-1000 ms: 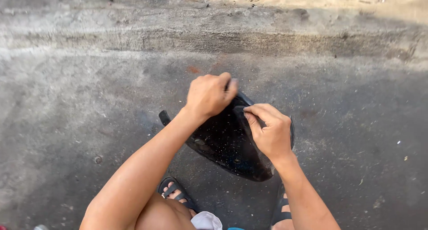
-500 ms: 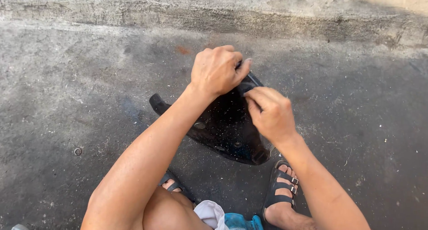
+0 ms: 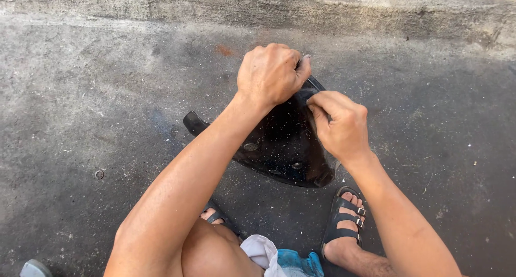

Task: The person scrubs a black motorcycle part on the ground using a small abrasive tool. They repeatedly rub the surface of the object to remove dirt or residue, holding the part steady with one hand while working with the other.

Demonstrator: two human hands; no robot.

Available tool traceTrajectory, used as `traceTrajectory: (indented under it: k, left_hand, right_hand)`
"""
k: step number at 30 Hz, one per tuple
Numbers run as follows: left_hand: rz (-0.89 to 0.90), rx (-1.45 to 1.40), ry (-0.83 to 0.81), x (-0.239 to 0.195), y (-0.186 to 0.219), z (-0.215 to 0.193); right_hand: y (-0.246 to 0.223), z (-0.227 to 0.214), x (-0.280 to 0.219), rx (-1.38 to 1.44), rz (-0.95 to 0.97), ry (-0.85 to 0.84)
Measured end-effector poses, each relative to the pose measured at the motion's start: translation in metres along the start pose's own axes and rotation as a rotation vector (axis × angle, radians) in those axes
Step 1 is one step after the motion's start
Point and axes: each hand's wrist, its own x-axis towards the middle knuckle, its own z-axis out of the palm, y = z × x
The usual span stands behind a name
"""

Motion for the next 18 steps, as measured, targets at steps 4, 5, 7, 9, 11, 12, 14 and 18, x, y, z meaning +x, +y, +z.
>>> traceTrajectory:
  k: [4,5,7,9,11,12,14,18]
  left_hand:
    - [0.005,0.013,-0.026,-0.003,0.004,0.005]
    - [0.022,0.010,-0.031,-0.002,0.007,0.005]
    - [0.044,0.004,-0.038,-0.003,0.011,0.002]
    - [0.019,0.001,-0.043,-0.003,0.014,-0.007]
    - [0.025,0.001,-0.058,-0.002,0.013,-0.001]
    - [0.025,0.003,-0.070,-0.002,0.010,0.001]
    - [0.023,-0.008,-0.070,-0.004,0.006,-0.002]
    - [0.140,0.054,0.145,-0.002,0.006,0.001]
  right_hand:
    - [0.002,-0.002,-0.004,-0.044,-0.064,-0.054]
    - [0.003,-0.005,-0.003,-0.055,-0.074,-0.066]
    - [0.005,-0.008,0.000,-0.069,-0.080,-0.076]
    - [0.006,-0.009,0.004,-0.084,-0.104,-0.048]
    - [0.005,-0.006,-0.005,-0.107,-0.136,-0.072]
    - [0.004,-0.003,-0.008,-0.126,-0.174,-0.099]
    - [0.007,-0.006,-0.016,-0.143,-0.181,-0.139]
    - [-0.011,-0.021,0.001,-0.101,-0.145,-0.149]
